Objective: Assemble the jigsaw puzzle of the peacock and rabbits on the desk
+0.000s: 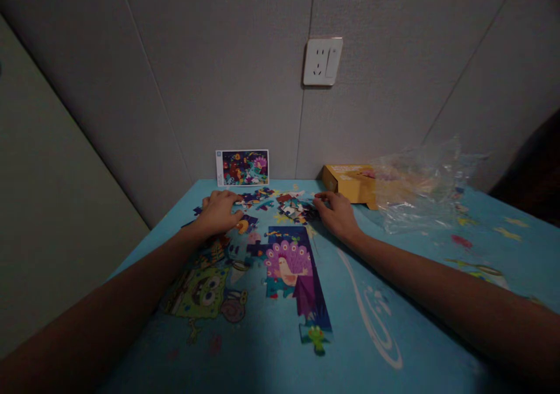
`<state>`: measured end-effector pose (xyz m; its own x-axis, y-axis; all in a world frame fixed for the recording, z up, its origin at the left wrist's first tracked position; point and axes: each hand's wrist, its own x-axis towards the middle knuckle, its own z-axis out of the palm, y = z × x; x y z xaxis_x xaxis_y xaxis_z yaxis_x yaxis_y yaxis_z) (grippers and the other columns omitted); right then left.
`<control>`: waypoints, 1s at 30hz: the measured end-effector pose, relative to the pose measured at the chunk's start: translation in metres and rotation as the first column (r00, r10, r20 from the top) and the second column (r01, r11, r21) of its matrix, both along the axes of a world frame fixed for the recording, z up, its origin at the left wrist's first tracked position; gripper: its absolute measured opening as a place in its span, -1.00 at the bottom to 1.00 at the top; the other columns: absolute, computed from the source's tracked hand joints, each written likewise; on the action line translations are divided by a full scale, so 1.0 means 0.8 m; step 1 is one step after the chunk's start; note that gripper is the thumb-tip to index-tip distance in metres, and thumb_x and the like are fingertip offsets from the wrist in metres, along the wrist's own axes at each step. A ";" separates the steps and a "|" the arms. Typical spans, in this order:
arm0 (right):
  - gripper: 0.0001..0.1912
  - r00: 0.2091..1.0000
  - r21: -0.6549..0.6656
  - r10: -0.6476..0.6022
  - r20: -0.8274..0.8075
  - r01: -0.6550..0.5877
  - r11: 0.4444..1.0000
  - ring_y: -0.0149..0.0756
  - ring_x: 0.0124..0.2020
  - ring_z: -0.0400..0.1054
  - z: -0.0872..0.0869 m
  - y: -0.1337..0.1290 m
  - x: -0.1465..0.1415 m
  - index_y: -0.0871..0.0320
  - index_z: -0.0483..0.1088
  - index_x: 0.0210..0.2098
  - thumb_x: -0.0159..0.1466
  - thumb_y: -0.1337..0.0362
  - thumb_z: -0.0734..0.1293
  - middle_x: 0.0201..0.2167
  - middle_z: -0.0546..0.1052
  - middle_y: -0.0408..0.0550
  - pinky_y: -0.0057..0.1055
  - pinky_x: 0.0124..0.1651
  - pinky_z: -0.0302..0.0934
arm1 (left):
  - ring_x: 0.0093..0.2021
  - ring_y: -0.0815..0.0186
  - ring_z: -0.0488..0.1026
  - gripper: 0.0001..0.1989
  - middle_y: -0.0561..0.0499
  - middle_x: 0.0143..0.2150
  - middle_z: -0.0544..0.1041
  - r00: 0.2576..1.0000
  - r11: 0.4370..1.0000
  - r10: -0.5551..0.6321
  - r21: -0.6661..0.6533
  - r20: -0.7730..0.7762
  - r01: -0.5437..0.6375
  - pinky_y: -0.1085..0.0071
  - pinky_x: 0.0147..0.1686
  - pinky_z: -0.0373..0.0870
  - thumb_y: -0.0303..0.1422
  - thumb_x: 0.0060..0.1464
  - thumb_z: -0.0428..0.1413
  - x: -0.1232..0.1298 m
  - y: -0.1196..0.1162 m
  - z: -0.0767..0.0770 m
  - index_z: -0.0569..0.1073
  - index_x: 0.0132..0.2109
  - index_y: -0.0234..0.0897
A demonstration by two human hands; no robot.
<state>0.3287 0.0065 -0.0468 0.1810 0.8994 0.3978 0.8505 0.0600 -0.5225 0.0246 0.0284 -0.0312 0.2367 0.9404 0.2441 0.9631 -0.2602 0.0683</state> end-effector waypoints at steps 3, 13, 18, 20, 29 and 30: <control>-0.67 0.999 0.012 0.034 0.021 -0.035 0.999 -0.08 0.00 0.35 0.001 -0.003 -0.002 0.17 0.53 -0.07 0.33 0.15 0.25 -0.11 0.53 0.13 -0.23 0.05 0.14 | 0.25 -0.06 0.17 -0.50 -0.07 0.31 0.33 0.988 0.985 -0.157 0.068 -0.001 0.156 -0.05 0.15 0.16 -0.32 0.14 -0.03 0.007 -0.006 0.001 0.42 0.22 -0.16; -0.76 0.995 0.062 0.091 0.029 -0.092 0.994 -0.07 -0.05 0.33 0.001 -0.004 -0.002 0.17 0.54 -0.18 0.30 0.22 0.28 -0.16 0.52 0.12 -0.22 0.02 0.13 | 0.16 -0.09 0.18 -0.56 -0.09 0.17 0.47 0.947 0.948 -0.318 0.020 -0.043 0.319 -0.11 0.09 0.12 -0.14 0.26 -0.06 0.024 -0.012 0.002 0.46 0.15 -0.22; -0.77 0.994 0.060 0.105 0.036 -0.107 0.992 -0.06 -0.07 0.33 0.002 -0.005 -0.002 0.18 0.55 -0.19 0.30 0.23 0.29 -0.18 0.52 0.12 -0.22 0.00 0.13 | 0.15 -0.08 0.18 -0.56 -0.08 0.16 0.49 0.942 0.942 -0.335 -0.005 0.018 0.335 -0.09 0.11 0.13 -0.16 0.24 -0.01 0.022 -0.011 0.003 0.45 0.17 -0.22; -0.77 0.993 0.061 0.112 0.042 -0.114 0.992 -0.07 -0.08 0.33 0.002 -0.005 -0.002 0.19 0.55 -0.20 0.30 0.23 0.29 -0.20 0.52 0.12 -0.23 -0.02 0.12 | 0.13 -0.04 0.21 -0.58 -0.09 0.09 0.52 0.931 0.932 -0.363 0.017 0.045 0.363 -0.04 0.13 0.14 -0.20 0.23 0.01 0.024 -0.014 0.005 0.47 0.15 -0.22; -0.77 0.989 0.089 0.142 0.044 -0.145 0.985 -0.11 -0.16 0.35 0.001 -0.003 -0.001 0.20 0.56 -0.25 0.30 0.24 0.28 -0.28 0.51 0.09 -0.27 -0.07 0.13 | 0.30 -0.12 0.06 -0.39 -0.13 0.33 0.29 0.929 0.924 -0.360 -0.105 0.089 0.368 -0.09 0.23 0.06 -0.19 0.19 0.01 0.032 -0.014 -0.004 0.21 0.35 -0.24; -0.77 0.988 0.092 0.146 0.042 -0.150 0.984 -0.11 -0.16 0.35 0.000 -0.003 -0.001 0.20 0.56 -0.26 0.31 0.23 0.28 -0.28 0.52 0.09 -0.26 -0.07 0.13 | 0.31 -0.14 0.04 -0.36 -0.15 0.34 0.27 0.933 0.925 -0.349 -0.128 0.092 0.358 -0.10 0.24 0.05 -0.19 0.18 0.01 0.032 -0.013 -0.004 0.18 0.36 -0.27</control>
<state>0.3279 0.0045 -0.0468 0.0328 0.8734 0.4860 0.8464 0.2343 -0.4782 0.0501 0.0181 -0.0348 0.5478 0.8244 0.1422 0.8024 -0.5659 0.1895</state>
